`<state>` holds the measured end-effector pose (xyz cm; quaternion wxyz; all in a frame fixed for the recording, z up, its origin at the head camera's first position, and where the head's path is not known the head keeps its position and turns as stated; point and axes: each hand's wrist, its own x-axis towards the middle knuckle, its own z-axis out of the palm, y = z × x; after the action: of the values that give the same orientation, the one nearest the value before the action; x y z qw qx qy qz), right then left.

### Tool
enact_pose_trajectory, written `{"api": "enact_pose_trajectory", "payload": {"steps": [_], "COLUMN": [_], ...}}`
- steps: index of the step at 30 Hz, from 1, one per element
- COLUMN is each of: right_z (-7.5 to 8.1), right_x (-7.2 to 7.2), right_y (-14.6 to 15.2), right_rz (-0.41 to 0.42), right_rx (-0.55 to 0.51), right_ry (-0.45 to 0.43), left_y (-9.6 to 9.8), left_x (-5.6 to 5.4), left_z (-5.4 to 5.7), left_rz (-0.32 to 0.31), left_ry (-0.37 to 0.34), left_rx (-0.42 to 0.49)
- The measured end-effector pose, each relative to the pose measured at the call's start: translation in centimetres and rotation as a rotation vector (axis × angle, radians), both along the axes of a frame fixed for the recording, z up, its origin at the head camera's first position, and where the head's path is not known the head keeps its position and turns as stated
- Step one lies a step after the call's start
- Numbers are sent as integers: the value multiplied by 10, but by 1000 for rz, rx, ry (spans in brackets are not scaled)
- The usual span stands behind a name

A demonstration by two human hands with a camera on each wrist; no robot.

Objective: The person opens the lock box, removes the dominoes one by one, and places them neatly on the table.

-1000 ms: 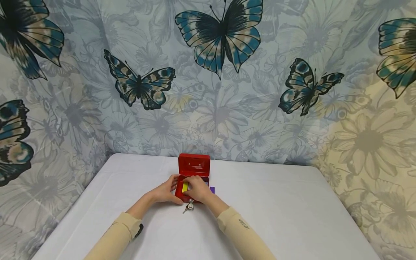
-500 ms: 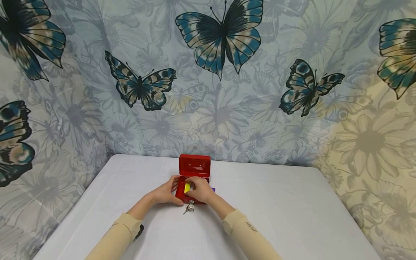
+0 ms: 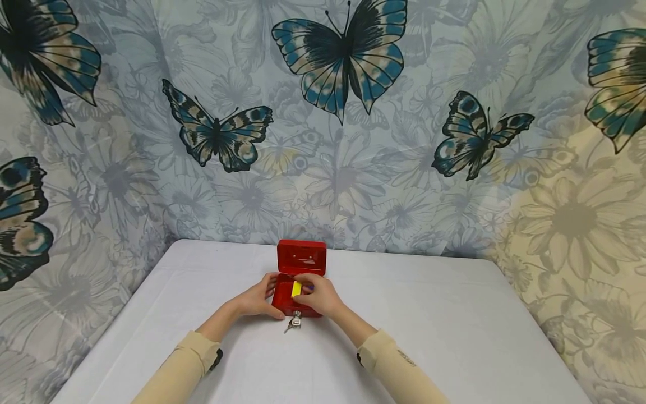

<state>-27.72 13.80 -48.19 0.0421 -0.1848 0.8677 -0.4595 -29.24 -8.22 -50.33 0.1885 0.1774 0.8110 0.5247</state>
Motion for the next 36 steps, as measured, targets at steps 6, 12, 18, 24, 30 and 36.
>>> {"api": "enact_pose_trajectory", "payload": {"steps": [6,12,18,24,30,36], "right_z": [2,3,6,7,6,5], "right_x": [6,10,15,19,20,23], "right_y": [4,10,21,34,47,60], "right_rz": [-41,-83,-142,-203,-208,-220], "right_rx": [-101,-170,-174,-216,-236,-222], "right_ry": [-62,-114,-153,-173,-183,-182], "left_y": [0,0,1,2,2,2], "left_x": [1,0,0,1,1,2], "left_z": [1,0,0,1,1,1], "left_rz": [2,14,3,16,25,14], "left_ry": [-5,-9,12,-9,-4,3], "left_rx": [-15,-15,-10,-11,-12,-11]}}
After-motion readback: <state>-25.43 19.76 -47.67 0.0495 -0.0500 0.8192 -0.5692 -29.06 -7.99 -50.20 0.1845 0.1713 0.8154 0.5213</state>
